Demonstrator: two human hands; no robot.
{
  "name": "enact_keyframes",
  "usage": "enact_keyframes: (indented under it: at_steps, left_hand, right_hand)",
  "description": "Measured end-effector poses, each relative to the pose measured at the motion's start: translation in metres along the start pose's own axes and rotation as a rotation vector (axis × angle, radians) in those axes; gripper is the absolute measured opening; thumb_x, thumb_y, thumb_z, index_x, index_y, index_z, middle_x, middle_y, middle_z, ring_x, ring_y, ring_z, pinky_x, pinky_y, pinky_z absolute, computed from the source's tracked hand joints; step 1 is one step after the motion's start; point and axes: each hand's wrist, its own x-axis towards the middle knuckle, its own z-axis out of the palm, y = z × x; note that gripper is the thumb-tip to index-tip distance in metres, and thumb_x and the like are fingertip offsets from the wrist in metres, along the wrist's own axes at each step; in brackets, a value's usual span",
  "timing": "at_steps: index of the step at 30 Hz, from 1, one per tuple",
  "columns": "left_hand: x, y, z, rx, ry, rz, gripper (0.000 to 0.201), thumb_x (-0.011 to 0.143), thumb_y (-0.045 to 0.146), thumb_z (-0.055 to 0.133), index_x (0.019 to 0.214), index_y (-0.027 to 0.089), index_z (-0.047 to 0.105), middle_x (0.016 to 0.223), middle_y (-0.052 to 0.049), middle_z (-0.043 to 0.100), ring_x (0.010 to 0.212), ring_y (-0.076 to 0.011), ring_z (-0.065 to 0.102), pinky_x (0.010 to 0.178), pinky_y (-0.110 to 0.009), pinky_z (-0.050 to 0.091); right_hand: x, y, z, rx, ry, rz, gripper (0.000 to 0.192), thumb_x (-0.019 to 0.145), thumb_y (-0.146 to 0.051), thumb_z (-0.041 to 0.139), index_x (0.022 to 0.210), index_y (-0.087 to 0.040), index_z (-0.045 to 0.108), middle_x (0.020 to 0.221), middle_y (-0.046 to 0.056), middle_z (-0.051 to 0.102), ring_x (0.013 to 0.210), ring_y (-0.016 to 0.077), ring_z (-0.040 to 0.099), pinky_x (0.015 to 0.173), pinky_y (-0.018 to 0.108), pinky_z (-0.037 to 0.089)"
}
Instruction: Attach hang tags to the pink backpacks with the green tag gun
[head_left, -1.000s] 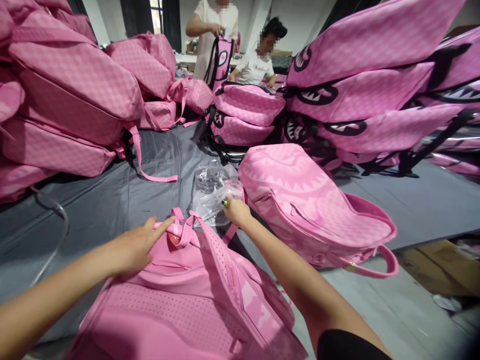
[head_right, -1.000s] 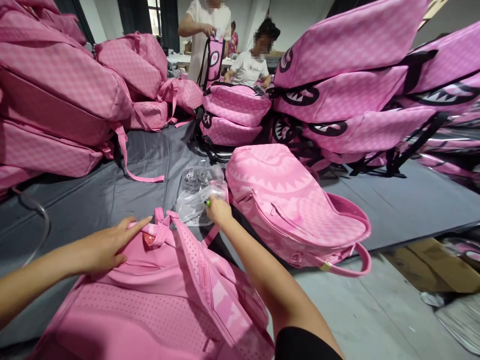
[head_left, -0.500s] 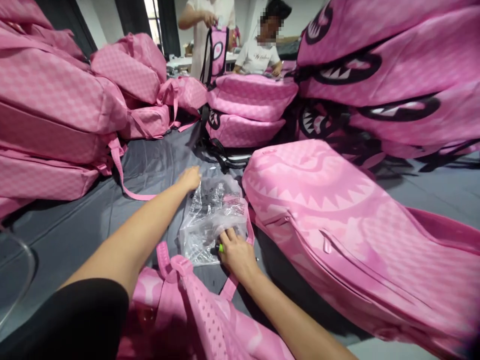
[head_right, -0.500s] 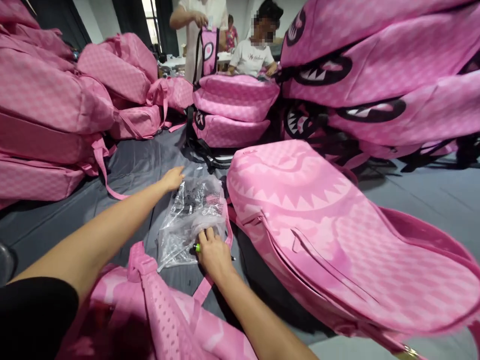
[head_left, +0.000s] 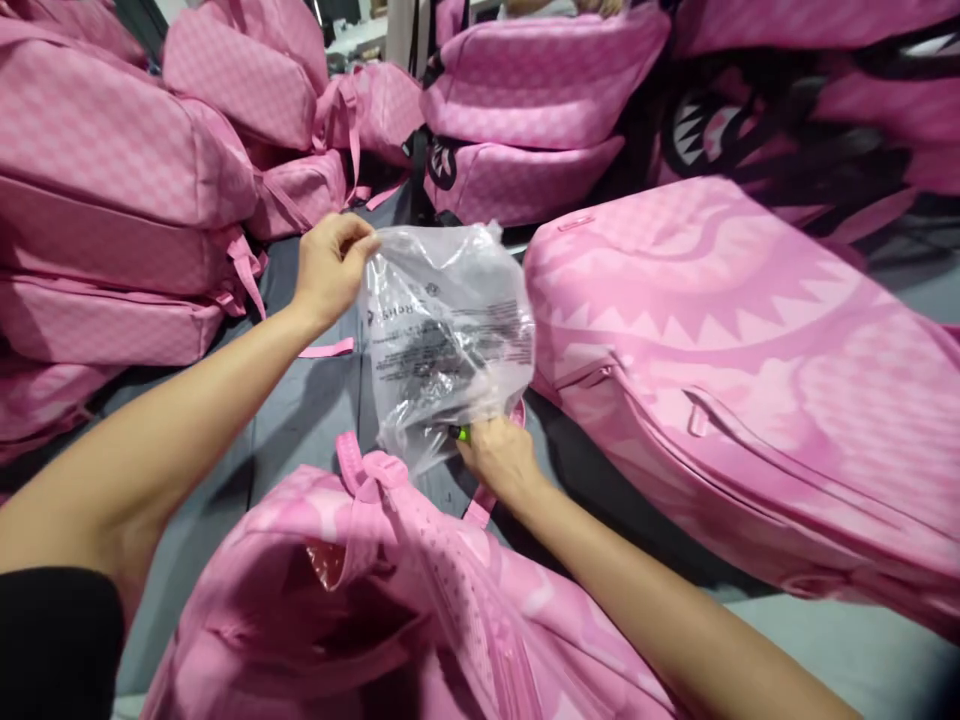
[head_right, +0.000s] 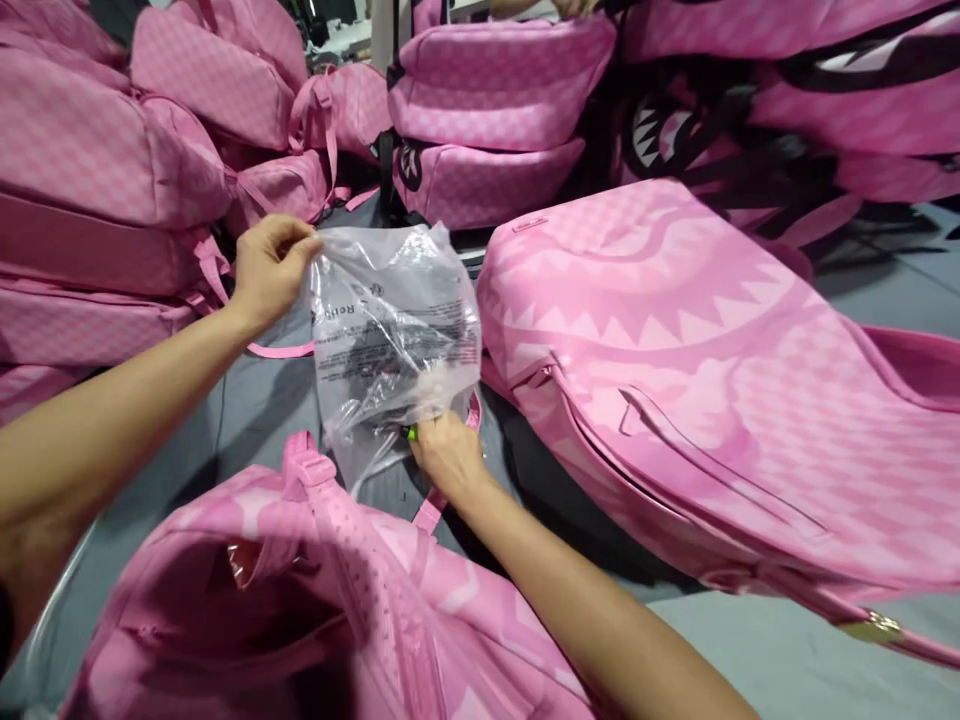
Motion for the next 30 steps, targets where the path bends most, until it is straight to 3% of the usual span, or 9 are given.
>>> enact_keyframes:
  at_steps: [4,7,10,12,17,21,25,28,30]
  left_hand:
    - [0.004,-0.016,0.006,-0.061,-0.062,-0.075,0.013,0.087,0.028,0.062,0.083,0.016,0.065,0.083,-0.002,0.064,0.084,-0.0161,0.061,0.082,-0.031,0.048]
    - [0.003,-0.036,0.012,0.029,-0.158,-0.258,0.010,0.084,0.021,0.062,0.087,0.014,0.068,0.087,-0.005,0.067,0.089,-0.0204,0.064,0.090,-0.036,0.049]
    - [-0.006,-0.051,0.009,0.228,-0.226,-0.479,0.050,0.076,0.019,0.071,0.125,0.014,0.062,0.119,-0.015,0.066,0.114,-0.0308,0.060,0.103,-0.048,0.043]
    - [-0.018,-0.047,0.001,0.226,-0.322,-0.509,0.072,0.074,0.022,0.074,0.141,0.014,0.049,0.135,-0.019,0.058,0.122,-0.0325,0.057,0.106,-0.050,0.042]
    - [-0.064,0.023,-0.052,-0.068,-0.545,-0.286,0.044,0.082,0.031,0.067,0.124,0.016,0.065,0.124,-0.011,0.068,0.106,-0.0232,0.067,0.097,-0.041,0.052]
    - [-0.110,0.084,-0.113,-0.068,-0.621,-0.059,0.035,0.091,0.033,0.062,0.122,0.020,0.066,0.127,-0.007,0.068,0.118,-0.0212,0.063,0.105,-0.039,0.048]
    - [-0.151,0.106,-0.155,-0.002,-0.648,0.016,0.032,0.095,0.027,0.057,0.126,0.020,0.063,0.130,-0.007,0.066,0.121,-0.0186,0.061,0.105,-0.035,0.048]
    - [-0.171,0.111,-0.175,0.022,-0.559,-0.008,0.031,0.096,0.026,0.056,0.125,0.018,0.064,0.131,-0.008,0.064,0.120,-0.0187,0.061,0.105,-0.035,0.048]
    - [-0.180,0.117,-0.185,0.004,-0.478,-0.029,0.028,0.096,0.025,0.056,0.122,0.018,0.065,0.127,-0.008,0.066,0.117,-0.0173,0.062,0.102,-0.032,0.049]
  right_hand:
    - [0.003,-0.003,-0.006,-0.030,-0.182,-0.020,0.049,0.090,-0.025,0.053,0.137,-0.010,0.049,0.112,0.019,0.064,0.081,0.0228,0.064,0.067,0.031,0.048]
    - [0.004,-0.005,-0.009,-0.048,-0.253,-0.066,0.054,0.091,-0.023,0.049,0.144,-0.018,0.044,0.138,0.021,0.053,0.082,0.0219,0.067,0.064,0.030,0.049]
    - [0.009,-0.005,-0.011,-0.089,-0.239,-0.148,0.055,0.093,-0.017,0.043,0.148,-0.021,0.042,0.156,0.021,0.035,0.083,0.0213,0.069,0.060,0.030,0.050]
    - [0.012,-0.003,-0.013,-0.119,-0.187,-0.214,0.053,0.094,-0.014,0.039,0.146,-0.018,0.045,0.158,0.021,0.034,0.082,0.0208,0.069,0.060,0.030,0.049]
    - [0.021,0.001,-0.016,-0.124,-0.074,-0.346,0.039,0.097,-0.010,0.035,0.124,-0.015,0.063,0.141,0.016,0.056,0.088,0.0201,0.067,0.064,0.029,0.045]
    - [0.025,-0.002,-0.020,-0.137,-0.174,-0.422,0.031,0.099,-0.014,0.036,0.106,-0.015,0.066,0.120,0.013,0.066,0.086,0.0200,0.065,0.064,0.029,0.042]
    - [0.022,-0.002,-0.034,-0.116,-0.243,-0.506,0.030,0.094,-0.008,0.039,0.107,-0.014,0.065,0.120,0.012,0.065,0.084,0.0183,0.066,0.062,0.028,0.041]
    - [0.009,0.001,-0.057,0.031,-0.115,-0.283,0.027,0.087,-0.008,0.046,0.101,-0.016,0.068,0.125,0.010,0.065,0.084,0.0180,0.066,0.061,0.027,0.041]
    - [-0.007,0.000,-0.080,0.270,0.000,0.001,0.015,0.087,-0.016,0.052,0.087,-0.016,0.067,0.102,0.009,0.072,0.074,0.0175,0.065,0.058,0.026,0.041]
